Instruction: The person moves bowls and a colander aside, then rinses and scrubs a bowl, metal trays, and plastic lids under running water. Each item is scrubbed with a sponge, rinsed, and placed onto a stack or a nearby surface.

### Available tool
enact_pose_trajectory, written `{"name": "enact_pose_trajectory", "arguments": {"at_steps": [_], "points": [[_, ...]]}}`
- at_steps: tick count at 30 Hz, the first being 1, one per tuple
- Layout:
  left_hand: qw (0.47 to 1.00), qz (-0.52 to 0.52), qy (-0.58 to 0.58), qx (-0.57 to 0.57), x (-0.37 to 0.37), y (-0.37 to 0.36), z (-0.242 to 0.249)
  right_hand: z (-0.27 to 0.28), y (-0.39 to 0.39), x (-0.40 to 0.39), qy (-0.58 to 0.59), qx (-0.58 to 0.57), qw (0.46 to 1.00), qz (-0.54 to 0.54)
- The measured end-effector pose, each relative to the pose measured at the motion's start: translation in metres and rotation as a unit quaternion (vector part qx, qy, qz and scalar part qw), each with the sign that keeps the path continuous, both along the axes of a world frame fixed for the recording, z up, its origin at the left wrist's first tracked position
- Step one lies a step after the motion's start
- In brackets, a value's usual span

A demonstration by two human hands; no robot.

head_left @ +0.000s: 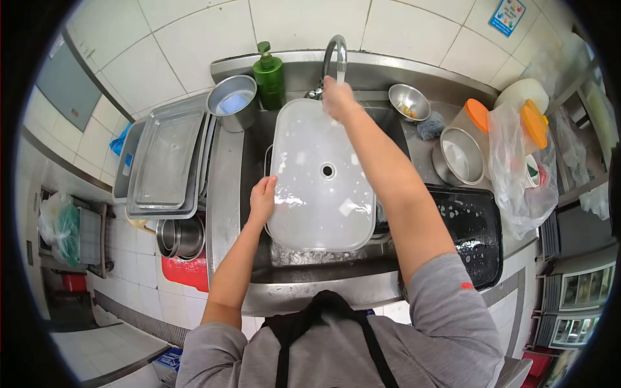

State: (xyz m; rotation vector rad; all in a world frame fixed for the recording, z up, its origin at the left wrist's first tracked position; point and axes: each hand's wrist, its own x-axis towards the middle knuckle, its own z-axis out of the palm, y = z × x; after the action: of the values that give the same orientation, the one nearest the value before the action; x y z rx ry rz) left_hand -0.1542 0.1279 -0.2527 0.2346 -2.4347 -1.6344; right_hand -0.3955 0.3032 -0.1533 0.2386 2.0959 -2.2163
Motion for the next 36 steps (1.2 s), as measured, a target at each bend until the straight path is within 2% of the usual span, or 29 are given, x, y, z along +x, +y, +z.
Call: {"name": "enact_pose_trajectory", "arguments": {"at_steps": [1,2,3,4,5,6,7,8,9,10,12,13,14,15,16,17,19,20,22,24,25,26,29,30,32,34,36], "points": [[0.999,0.014,-0.024,0.024,0.003,-0.004,-0.007,0.003,0.006,0.002,0.002,0.002,1.000,0.000],[0.997,0.027,-0.045,0.049,0.003,-0.007,-0.014,0.006,0.016,0.004,0.114,0.233,0.965,0.051],[0.995,0.039,-0.011,0.088,0.001,-0.011,-0.032,0.012,0.028,0.009,0.216,0.448,0.862,0.099],[0.995,0.039,-0.008,0.090,0.003,-0.012,-0.040,0.025,0.040,0.023,0.223,0.536,0.812,0.062],[0.983,0.043,-0.014,0.175,0.006,-0.014,-0.046,0.034,0.054,0.041,0.225,0.617,0.754,0.025],[0.964,0.048,-0.020,0.259,0.005,-0.015,-0.052,0.021,0.074,0.047,0.203,0.602,0.772,0.009],[0.964,0.050,-0.019,0.261,0.000,-0.016,-0.065,-0.004,0.096,0.050,0.180,0.585,0.791,-0.006],[0.958,0.060,0.000,0.281,-0.006,-0.015,-0.081,-0.030,0.114,0.051,0.070,0.512,0.853,0.070],[0.950,0.071,0.019,0.302,-0.008,-0.014,-0.091,-0.013,0.113,0.091,-0.131,0.388,0.903,0.131],[0.949,0.074,0.017,0.307,-0.008,-0.011,-0.090,-0.010,0.116,0.129,-0.205,0.183,0.942,0.194],[0.993,0.100,0.042,0.053,-0.015,-0.001,-0.080,-0.075,0.119,0.166,-0.125,0.025,0.988,0.087],[0.996,0.072,-0.024,-0.042,-0.019,0.000,-0.078,-0.091,0.120,0.181,-0.116,-0.020,0.992,0.036],[0.996,0.069,-0.028,-0.040,-0.022,0.007,-0.071,-0.104,0.121,0.194,-0.106,-0.066,0.992,-0.017],[0.993,0.072,-0.012,-0.097,-0.026,0.016,-0.059,-0.113,0.118,0.203,-0.063,-0.066,0.994,-0.065],[0.985,0.074,0.005,-0.155,-0.032,0.026,-0.051,-0.123,0.116,0.209,-0.050,-0.058,0.996,-0.056],[0.985,0.070,0.004,-0.156,-0.040,0.036,-0.046,-0.133,0.112,0.215,-0.017,-0.033,0.996,-0.079],[0.905,0.090,0.014,-0.416,-0.057,0.058,-0.038,-0.143,0.099,0.224,0.016,-0.010,0.994,-0.104],[0.905,0.086,0.018,-0.417,-0.064,0.068,-0.033,-0.149,0.096,0.226,0.002,-0.022,0.994,-0.109],[0.911,-0.020,0.006,-0.412,-0.081,0.087,-0.023,-0.155,0.088,0.229,-0.008,-0.035,0.993,-0.115],[0.910,-0.040,0.009,-0.413,-0.102,0.099,-0.006,-0.159,0.076,0.238,-0.046,-0.107,0.988,-0.096],[0.910,-0.059,0.008,-0.411,-0.113,0.106,0.003,-0.158,0.068,0.245,-0.051,-0.072,0.991,-0.097],[0.911,-0.060,0.011,-0.409,-0.125,0.112,0.012,-0.155,0.062,0.251,-0.056,-0.036,0.993,-0.098],[0.896,-0.025,-0.012,-0.443,-0.146,0.134,0.023,-0.141,0.050,0.259,-0.089,-0.126,0.981,-0.118],[0.881,-0.080,0.032,-0.465,-0.146,0.145,0.016,-0.139,0.048,0.259,-0.093,-0.168,0.974,-0.122],[0.847,-0.211,0.092,-0.480,-0.132,0.166,0.016,-0.142,0.053,0.250,-0.105,-0.152,0.974,-0.134],[0.815,-0.350,0.157,-0.435,-0.108,0.175,0.013,-0.143,0.066,0.234,-0.040,-0.160,0.976,-0.143],[0.832,-0.367,0.202,-0.365,-0.078,0.167,0.007,-0.107,0.088,0.229,-0.026,-0.154,0.969,-0.193]]}}
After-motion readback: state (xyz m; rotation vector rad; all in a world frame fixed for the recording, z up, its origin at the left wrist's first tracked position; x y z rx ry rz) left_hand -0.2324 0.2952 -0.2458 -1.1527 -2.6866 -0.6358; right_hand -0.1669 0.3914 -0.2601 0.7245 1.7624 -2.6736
